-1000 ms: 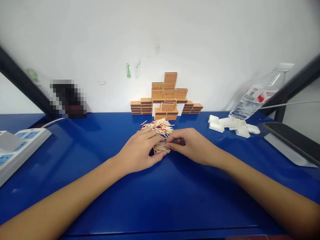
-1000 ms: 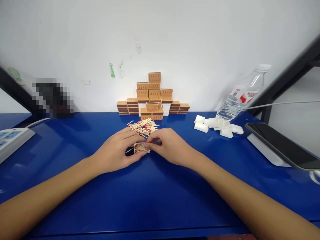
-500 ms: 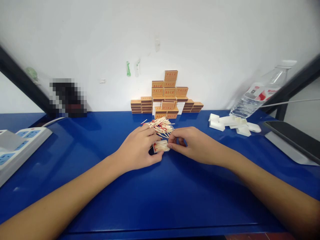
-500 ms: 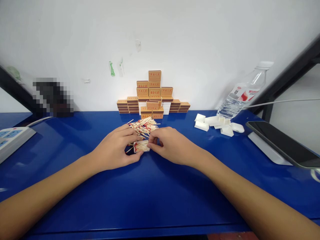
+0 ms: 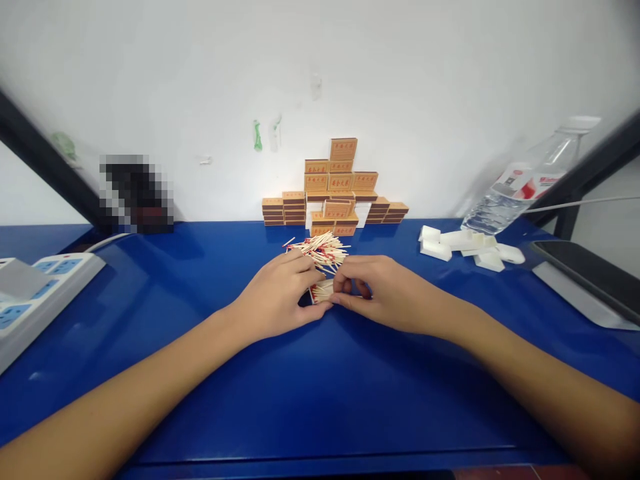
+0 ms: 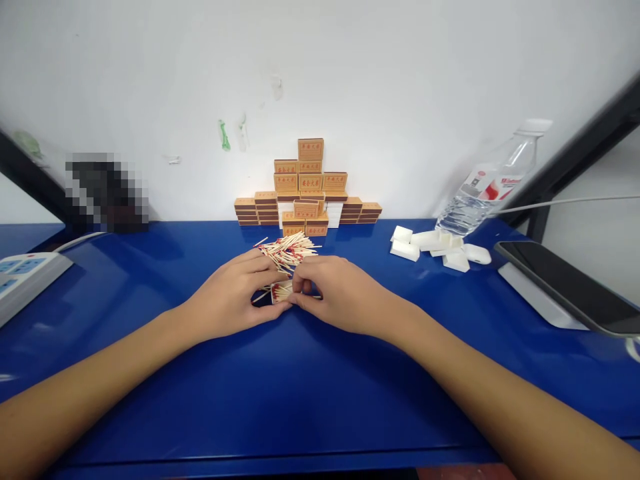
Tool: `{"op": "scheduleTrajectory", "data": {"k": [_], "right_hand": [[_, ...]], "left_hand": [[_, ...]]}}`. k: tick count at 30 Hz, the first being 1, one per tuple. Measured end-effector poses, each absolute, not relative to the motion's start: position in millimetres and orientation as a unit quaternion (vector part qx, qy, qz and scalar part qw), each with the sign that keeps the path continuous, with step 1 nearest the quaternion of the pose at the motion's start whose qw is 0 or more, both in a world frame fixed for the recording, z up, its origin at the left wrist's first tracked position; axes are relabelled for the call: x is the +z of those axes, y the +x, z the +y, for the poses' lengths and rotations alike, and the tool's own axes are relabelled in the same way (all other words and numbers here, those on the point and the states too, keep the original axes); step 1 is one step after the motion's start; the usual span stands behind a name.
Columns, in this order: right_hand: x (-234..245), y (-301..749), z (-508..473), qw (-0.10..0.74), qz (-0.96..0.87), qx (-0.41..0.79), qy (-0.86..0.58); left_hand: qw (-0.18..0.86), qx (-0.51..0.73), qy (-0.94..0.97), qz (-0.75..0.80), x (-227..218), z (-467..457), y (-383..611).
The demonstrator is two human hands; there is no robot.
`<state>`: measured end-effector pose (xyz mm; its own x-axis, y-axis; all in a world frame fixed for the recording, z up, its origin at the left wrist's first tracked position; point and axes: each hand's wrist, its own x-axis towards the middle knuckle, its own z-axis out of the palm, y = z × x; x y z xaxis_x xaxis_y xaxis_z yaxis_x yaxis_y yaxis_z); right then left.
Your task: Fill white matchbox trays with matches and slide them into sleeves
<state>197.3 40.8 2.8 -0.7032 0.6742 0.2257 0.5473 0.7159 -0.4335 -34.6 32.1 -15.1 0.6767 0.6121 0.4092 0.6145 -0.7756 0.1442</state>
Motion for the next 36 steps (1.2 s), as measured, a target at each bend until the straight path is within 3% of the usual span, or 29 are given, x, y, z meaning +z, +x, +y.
{"op": "scheduleTrajectory", "data": {"k": [10, 19, 36], "right_hand": [[3, 200, 43, 0.19, -0.911, 0.16, -0.33], [6, 204, 42, 0.12, -0.904, 0.208, -0.354], [-4, 198, 39, 0.144, -0.93, 0.137, -0.309]], "left_hand": [[-0.006, -0.219, -0.917, -0.332, -16, 32, -35], [-0.011, -0.211, -0.919, -0.333, -15, 31, -35], [-0.017, -0.211, -0.919, -0.333, -15, 31, -35]]}}
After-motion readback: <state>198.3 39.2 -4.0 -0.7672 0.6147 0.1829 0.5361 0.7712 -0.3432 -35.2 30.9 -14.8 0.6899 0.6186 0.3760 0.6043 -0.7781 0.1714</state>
